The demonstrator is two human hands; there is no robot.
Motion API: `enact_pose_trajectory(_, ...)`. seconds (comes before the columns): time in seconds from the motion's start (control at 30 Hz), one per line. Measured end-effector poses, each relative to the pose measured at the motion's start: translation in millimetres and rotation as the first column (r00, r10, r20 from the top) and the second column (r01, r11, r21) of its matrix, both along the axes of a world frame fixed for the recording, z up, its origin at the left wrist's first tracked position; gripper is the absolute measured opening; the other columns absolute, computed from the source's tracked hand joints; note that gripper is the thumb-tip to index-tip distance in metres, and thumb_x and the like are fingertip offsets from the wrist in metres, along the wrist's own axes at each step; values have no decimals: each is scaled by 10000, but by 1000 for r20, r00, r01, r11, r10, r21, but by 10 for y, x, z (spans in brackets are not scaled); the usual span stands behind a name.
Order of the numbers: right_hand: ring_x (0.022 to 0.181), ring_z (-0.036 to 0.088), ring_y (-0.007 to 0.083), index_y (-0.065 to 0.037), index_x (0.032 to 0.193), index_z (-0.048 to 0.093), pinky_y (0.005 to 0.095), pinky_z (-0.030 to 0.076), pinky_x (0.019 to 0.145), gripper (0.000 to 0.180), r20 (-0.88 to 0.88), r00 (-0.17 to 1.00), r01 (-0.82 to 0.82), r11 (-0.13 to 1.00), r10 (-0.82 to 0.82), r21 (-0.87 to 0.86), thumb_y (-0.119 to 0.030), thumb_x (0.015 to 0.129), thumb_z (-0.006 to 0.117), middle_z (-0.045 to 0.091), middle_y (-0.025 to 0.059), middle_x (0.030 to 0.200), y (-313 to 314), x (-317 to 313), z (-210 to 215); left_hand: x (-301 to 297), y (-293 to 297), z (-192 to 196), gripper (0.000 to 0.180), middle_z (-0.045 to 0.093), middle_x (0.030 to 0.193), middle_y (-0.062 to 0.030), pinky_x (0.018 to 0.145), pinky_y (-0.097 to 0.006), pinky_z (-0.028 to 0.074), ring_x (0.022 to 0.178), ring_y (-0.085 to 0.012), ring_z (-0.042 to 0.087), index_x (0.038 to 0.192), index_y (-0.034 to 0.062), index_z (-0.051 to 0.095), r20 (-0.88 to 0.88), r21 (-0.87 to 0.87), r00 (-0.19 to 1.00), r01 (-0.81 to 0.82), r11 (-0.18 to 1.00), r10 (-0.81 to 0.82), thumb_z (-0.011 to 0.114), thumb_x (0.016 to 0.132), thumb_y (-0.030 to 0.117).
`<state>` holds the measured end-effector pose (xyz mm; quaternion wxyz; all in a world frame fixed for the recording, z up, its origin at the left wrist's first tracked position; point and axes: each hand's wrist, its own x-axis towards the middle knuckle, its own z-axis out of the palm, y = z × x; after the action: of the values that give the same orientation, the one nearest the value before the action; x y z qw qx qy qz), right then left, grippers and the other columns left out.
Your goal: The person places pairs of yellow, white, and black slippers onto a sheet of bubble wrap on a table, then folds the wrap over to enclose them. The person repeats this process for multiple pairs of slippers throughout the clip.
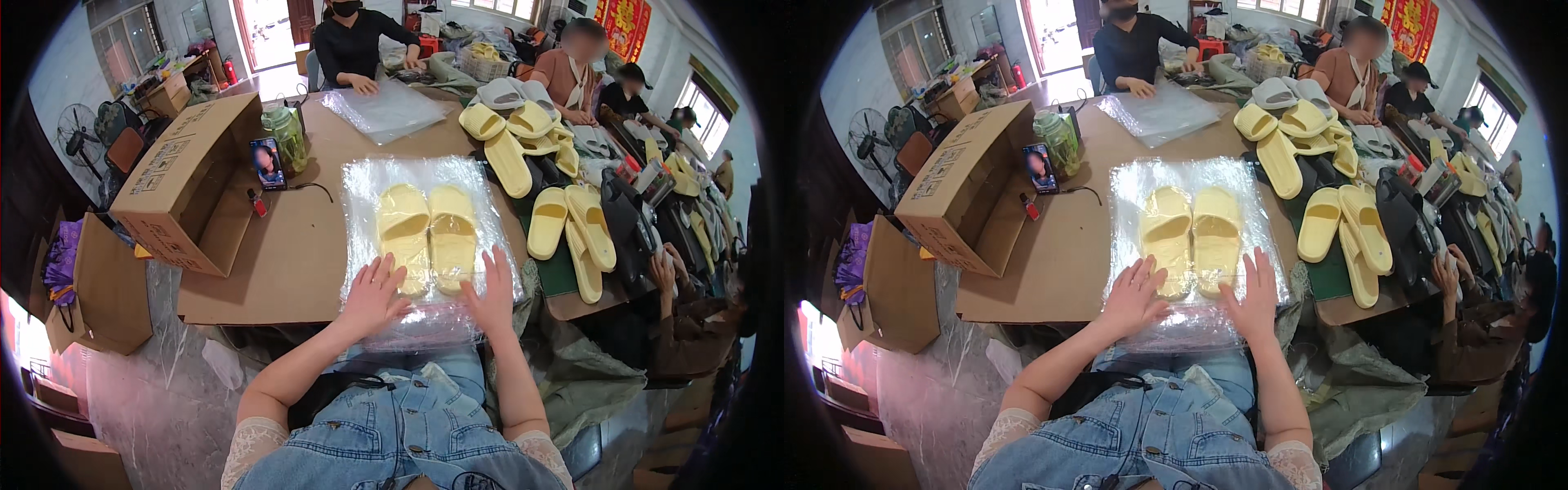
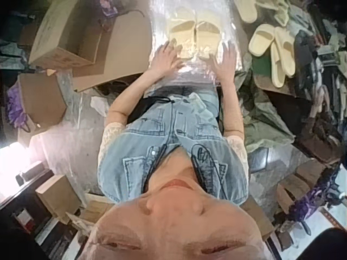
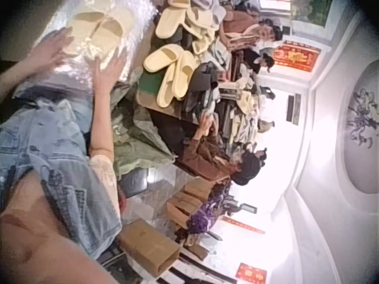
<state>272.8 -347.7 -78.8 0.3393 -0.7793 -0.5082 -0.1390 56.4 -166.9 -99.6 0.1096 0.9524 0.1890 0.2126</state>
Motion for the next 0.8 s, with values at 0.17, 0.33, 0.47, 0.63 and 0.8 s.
enact_pose_trajectory(0.17, 1173, 545, 405, 8, 1260, 549, 455, 468, 1001, 545, -73, 995, -54, 983, 68, 176, -320, 875, 755, 573, 198, 1267, 479, -82, 354, 275, 134, 547, 342, 680, 1005, -83, 846, -475, 459, 955, -309, 651, 954, 122, 738, -65, -28, 997, -39, 999, 37, 583, 945, 427)
enact_pose_trajectory(0.33, 1060, 576, 412, 46, 1178, 518, 486, 492, 913, 614, -148, 973, 180, 984, -179, -5, -415, 853, 762, 595, 231, 1099, 1078, -39, 189, 543, 509, 539, 336, 676, 998, -120, 877, -461, 471, 997, -331, 625, 998, 73, 724, 27, -198, 998, -48, 979, 55, 632, 927, 388)
enact_pose_trajectory(0.47, 1032, 600, 413, 54, 1104, 524, 485, 506, 879, 594, -174, 949, 258, 965, -263, -48, -450, 871, 735, 601, 256, 1065, 1242, 50, -12, 553, 614, 328, 371, 616, 1192, -170, 975, -482, 443, 1113, -354, 562, 1159, 60, 679, 380, -61, 919, -88, 994, 104, 711, 880, 303)
enact_pose_trajectory(0.63, 891, 651, 391, 18, 1027, 564, 466, 528, 773, 473, -131, 951, 276, 959, -282, -60, -420, 914, 701, 643, 228, 968, 1254, 27, -208, 486, 696, -61, 491, 494, 1450, -225, 1083, -491, 387, 1272, -407, 493, 1323, 62, 607, 463, -239, 836, -203, 949, 295, 707, 895, 281)
enact_pose_trajectory(0.8, 886, 650, 372, 4, 983, 542, 462, 537, 752, 423, -106, 962, 243, 966, -251, -85, -396, 940, 673, 618, 220, 953, 1267, 22, -225, 504, 822, -189, 471, 638, 1287, -212, 1084, -468, 403, 1262, -384, 534, 1296, 15, 615, 477, -312, 837, -124, 942, 268, 695, 905, 265)
